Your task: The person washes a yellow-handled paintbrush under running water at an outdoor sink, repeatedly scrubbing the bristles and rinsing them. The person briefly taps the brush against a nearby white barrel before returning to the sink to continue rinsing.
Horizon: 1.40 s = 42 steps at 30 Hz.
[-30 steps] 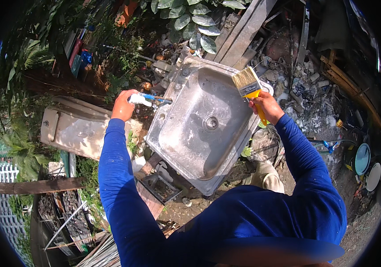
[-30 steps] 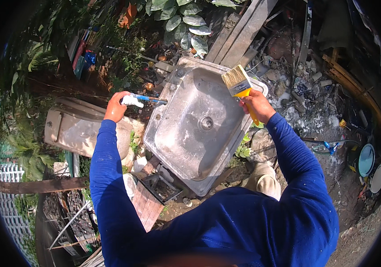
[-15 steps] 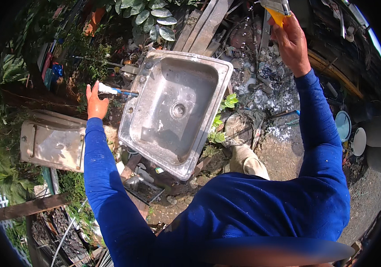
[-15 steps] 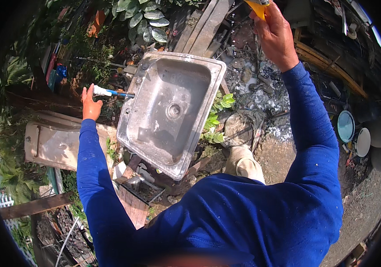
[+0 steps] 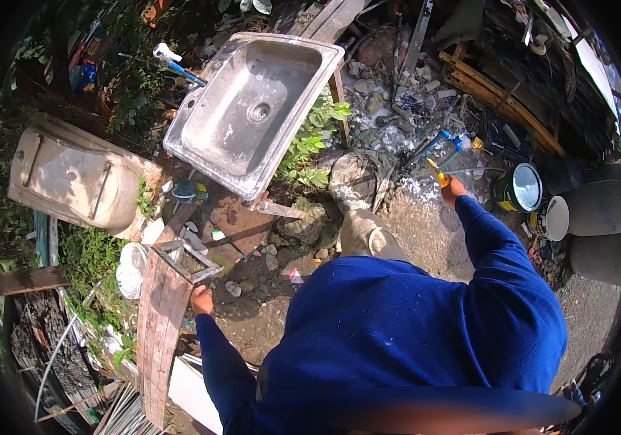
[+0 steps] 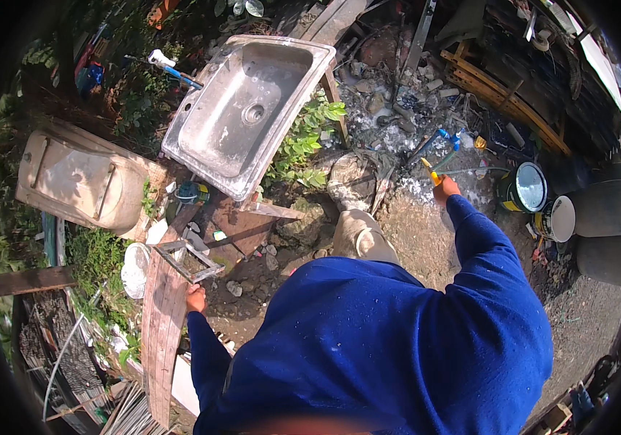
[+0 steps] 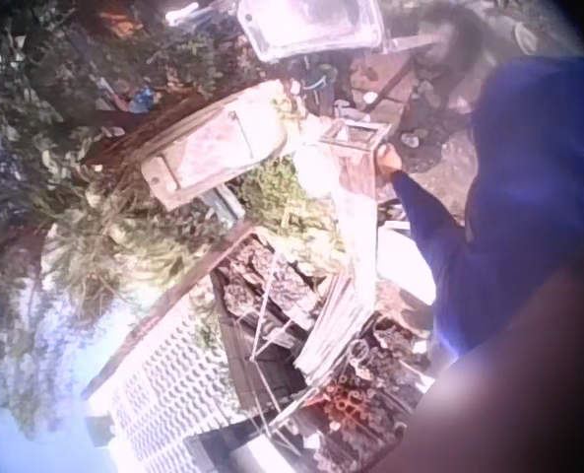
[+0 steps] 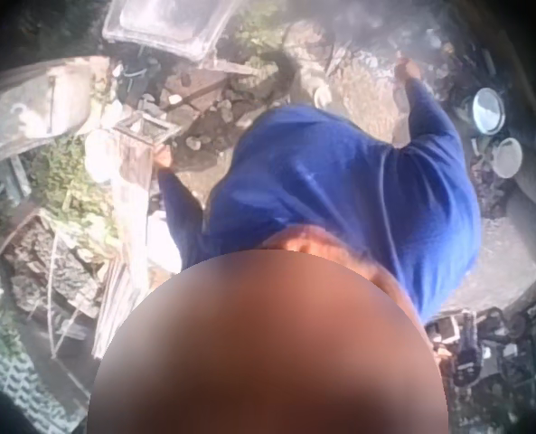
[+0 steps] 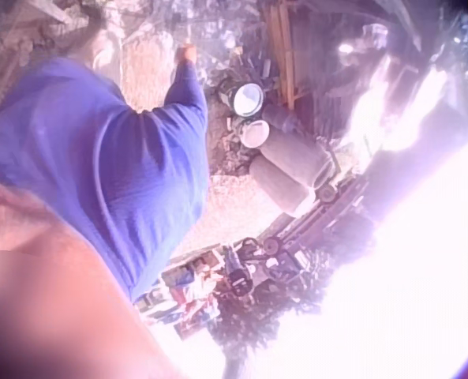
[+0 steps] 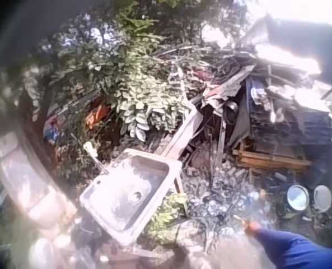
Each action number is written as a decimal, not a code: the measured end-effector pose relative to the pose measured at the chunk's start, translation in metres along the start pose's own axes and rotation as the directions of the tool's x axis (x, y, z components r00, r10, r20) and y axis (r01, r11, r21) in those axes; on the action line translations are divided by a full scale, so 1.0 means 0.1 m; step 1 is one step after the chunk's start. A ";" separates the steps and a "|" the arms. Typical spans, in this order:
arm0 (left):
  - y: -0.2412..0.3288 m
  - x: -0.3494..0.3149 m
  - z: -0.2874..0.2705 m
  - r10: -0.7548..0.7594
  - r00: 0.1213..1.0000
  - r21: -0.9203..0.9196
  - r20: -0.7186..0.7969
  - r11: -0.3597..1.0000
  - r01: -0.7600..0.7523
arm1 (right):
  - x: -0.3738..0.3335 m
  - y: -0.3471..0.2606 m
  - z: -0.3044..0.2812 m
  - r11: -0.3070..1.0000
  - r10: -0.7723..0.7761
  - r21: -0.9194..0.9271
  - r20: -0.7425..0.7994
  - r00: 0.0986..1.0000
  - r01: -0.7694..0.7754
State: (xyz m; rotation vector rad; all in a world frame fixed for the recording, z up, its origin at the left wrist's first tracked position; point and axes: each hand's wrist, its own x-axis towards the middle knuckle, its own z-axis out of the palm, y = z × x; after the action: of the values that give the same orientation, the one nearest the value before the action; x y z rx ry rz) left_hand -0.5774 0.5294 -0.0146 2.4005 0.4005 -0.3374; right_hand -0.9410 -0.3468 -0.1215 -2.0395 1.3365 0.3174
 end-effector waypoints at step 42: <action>3.88 -11.85 9.17 -0.278 -0.418 -0.362 0.865 0.231 -0.903 | -6.42 8.13 -2.15 0.748 0.653 0.664 -0.734 0.184 -0.006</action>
State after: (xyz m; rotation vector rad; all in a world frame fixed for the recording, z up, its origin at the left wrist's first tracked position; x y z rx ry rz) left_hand -1.6478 -0.5880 -0.0659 1.4567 -2.2224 -2.0349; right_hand -1.9770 -0.2285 0.0566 -1.2478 2.2799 -1.2888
